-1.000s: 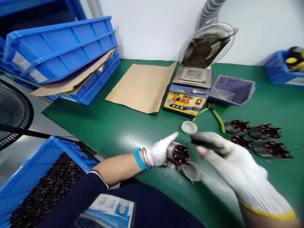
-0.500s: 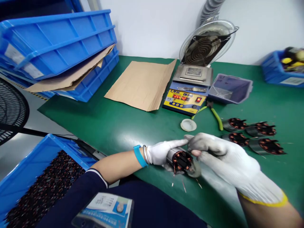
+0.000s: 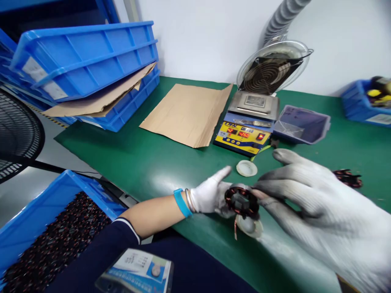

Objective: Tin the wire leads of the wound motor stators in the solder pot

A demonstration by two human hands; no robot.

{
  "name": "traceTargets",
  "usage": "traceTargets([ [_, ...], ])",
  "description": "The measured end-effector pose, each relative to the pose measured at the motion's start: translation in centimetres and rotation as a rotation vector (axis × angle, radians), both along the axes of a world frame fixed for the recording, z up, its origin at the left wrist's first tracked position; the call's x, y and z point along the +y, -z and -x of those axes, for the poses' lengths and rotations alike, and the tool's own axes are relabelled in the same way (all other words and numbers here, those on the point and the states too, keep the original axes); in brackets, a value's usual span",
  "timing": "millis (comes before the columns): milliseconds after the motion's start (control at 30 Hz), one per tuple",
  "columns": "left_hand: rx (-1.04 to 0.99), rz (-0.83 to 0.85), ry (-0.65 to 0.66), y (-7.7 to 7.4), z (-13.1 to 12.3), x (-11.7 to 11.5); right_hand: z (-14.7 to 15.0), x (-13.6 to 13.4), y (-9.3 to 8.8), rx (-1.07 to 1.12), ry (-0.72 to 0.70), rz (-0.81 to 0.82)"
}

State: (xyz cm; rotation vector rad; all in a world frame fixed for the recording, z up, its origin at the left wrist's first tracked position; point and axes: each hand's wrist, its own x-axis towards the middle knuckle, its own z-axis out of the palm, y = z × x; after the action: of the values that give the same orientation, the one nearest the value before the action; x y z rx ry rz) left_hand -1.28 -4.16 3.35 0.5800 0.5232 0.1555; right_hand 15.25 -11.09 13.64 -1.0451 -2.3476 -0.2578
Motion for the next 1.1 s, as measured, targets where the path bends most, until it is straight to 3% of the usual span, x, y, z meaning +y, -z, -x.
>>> traceTargets([
  [33, -0.040, 0.048, 0.107, -0.2, 0.0, -0.1, -0.2, 0.2, 0.3, -0.028, -0.011, -0.009],
  [100, -0.121, 0.125, 0.069, -0.7, 0.1, -0.3, -0.5, 0.5, 0.6, -0.066, -0.028, -0.022],
  [233, -0.174, 0.181, -0.541, -0.7, 0.1, 0.0, -0.6, 0.3, 0.4, -0.035, -0.015, -0.017],
  [267, -0.163, 0.197, -0.635, -0.5, 0.1, 0.2, -0.4, 0.2, 0.3, -0.008, -0.010, -0.005],
  [300, -0.145, 0.211, -0.636, -0.3, 0.1, 0.5, -0.3, 0.1, 0.2, 0.015, -0.013, 0.014],
  [333, -0.121, 0.222, -0.551, 0.0, 0.1, 0.7, -0.2, 0.0, 0.2, 0.034, -0.020, 0.038],
  [433, -0.089, 0.234, -0.013, 0.2, 0.2, 0.6, -0.1, -0.1, 0.9, 0.038, -0.033, 0.068],
  [467, -0.106, 0.197, 0.093, 0.1, 0.3, 0.4, -0.2, -0.2, 1.2, 0.036, -0.030, 0.063],
  [500, -0.134, 0.132, 0.117, -0.1, 0.3, 0.1, -0.4, -0.4, 1.6, 0.044, -0.008, 0.059],
  [567, -0.187, -0.057, -0.009, -0.7, 0.5, -0.6, -1.0, -0.9, 2.5, 0.125, 0.062, 0.098],
  [633, -0.185, -0.233, -0.213, -1.1, 0.5, -0.9, -1.8, -1.0, 3.2, 0.397, 0.209, 0.182],
  [700, -0.145, -0.288, -0.339, -1.0, 0.3, -0.8, -3.0, 0.0, 3.6, 0.668, 0.451, 0.231],
  [733, -0.117, -0.263, -0.362, -0.8, 0.2, -0.5, -3.7, 1.1, 3.8, 0.683, 0.585, 0.226],
  [767, -0.088, -0.217, -0.364, -0.4, 0.0, -0.1, -4.3, 2.5, 3.9, 0.623, 0.711, 0.211],
  [800, -0.057, -0.162, -0.352, 0.0, -0.2, 0.4, -5.0, 4.2, 4.1, 0.396, 0.795, 0.190],
  [967, 0.032, 0.024, -0.302, 1.5, -1.0, 2.2, -6.6, 12.3, 5.5, -0.029, 0.700, 0.196],
  [1100, 0.009, 0.025, -0.295, 1.7, -1.1, 2.4, -7.0, 13.9, 7.1, -0.153, 0.688, 0.219],
])
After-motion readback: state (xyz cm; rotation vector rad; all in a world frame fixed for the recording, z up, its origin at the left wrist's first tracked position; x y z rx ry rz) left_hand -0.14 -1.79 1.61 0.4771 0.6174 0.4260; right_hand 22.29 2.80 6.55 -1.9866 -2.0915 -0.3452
